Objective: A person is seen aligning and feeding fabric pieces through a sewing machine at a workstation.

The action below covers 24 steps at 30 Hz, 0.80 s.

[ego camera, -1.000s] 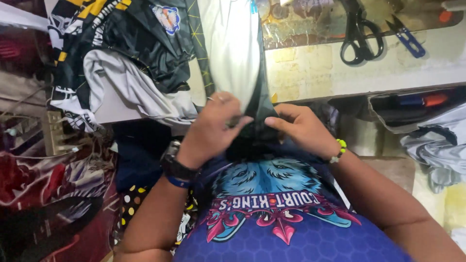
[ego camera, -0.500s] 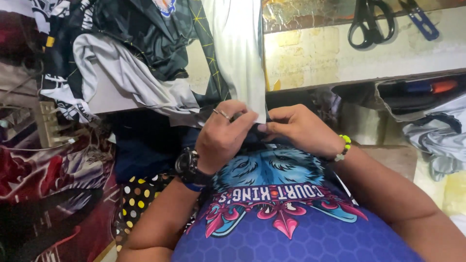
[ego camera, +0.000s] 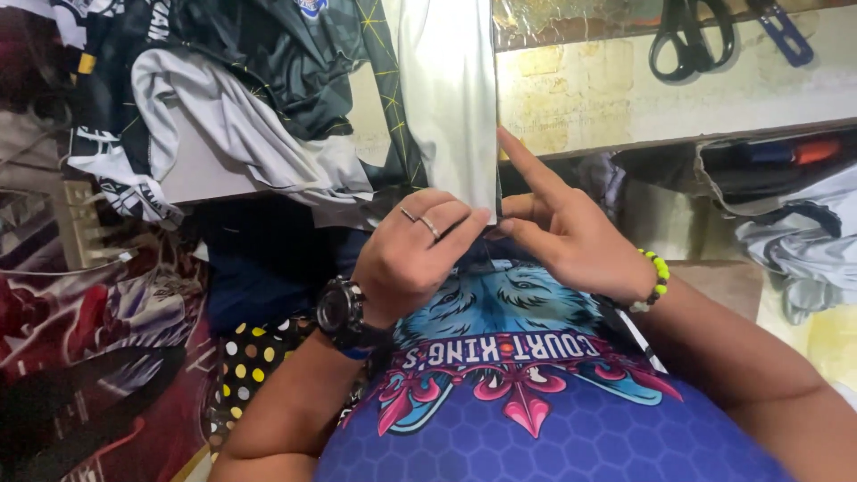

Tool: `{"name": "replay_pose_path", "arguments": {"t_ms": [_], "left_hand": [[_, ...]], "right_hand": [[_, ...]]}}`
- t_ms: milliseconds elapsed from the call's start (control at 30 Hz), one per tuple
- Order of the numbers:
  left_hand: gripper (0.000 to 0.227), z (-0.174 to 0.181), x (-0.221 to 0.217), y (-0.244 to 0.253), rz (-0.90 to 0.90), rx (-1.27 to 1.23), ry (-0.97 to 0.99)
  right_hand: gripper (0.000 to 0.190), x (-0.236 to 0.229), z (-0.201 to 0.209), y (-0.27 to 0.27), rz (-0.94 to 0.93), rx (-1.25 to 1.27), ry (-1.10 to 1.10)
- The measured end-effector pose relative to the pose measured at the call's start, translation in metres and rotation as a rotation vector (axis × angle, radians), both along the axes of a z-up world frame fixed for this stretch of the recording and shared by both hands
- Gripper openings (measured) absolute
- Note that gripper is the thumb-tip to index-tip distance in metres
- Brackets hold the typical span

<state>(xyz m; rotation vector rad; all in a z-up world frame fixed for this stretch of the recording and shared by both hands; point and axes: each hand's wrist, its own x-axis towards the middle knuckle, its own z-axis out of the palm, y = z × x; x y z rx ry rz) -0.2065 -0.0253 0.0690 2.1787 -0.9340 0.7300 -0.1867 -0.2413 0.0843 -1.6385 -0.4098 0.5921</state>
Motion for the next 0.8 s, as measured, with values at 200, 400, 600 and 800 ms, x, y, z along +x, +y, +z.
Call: {"name": "replay_pose_path", "arguments": {"t_ms": [200, 400, 600, 800], "left_hand": [[0.009, 0.002, 0.002, -0.004, 0.012, 0.043, -0.086], [0.007, -0.004, 0.005, 0.001, 0.004, 0.061, -0.115], [0.006, -0.001, 0.011, 0.024, -0.036, -0.423, 0.393], [0.01, 0.032, 0.065, 0.051, 0.099, -0.546, 0.269]], "right_hand": [[0.088, -0.002, -0.001, -0.001, 0.018, 0.095, 0.057], [0.095, -0.001, -0.007, 0.003, 0.037, 0.228, 0.132], [0.088, 0.023, 0.008, 0.005, 0.098, 0.051, -0.018], [0.036, 0.108, 0.026, 0.065, 0.798, -0.915, -0.123]]}}
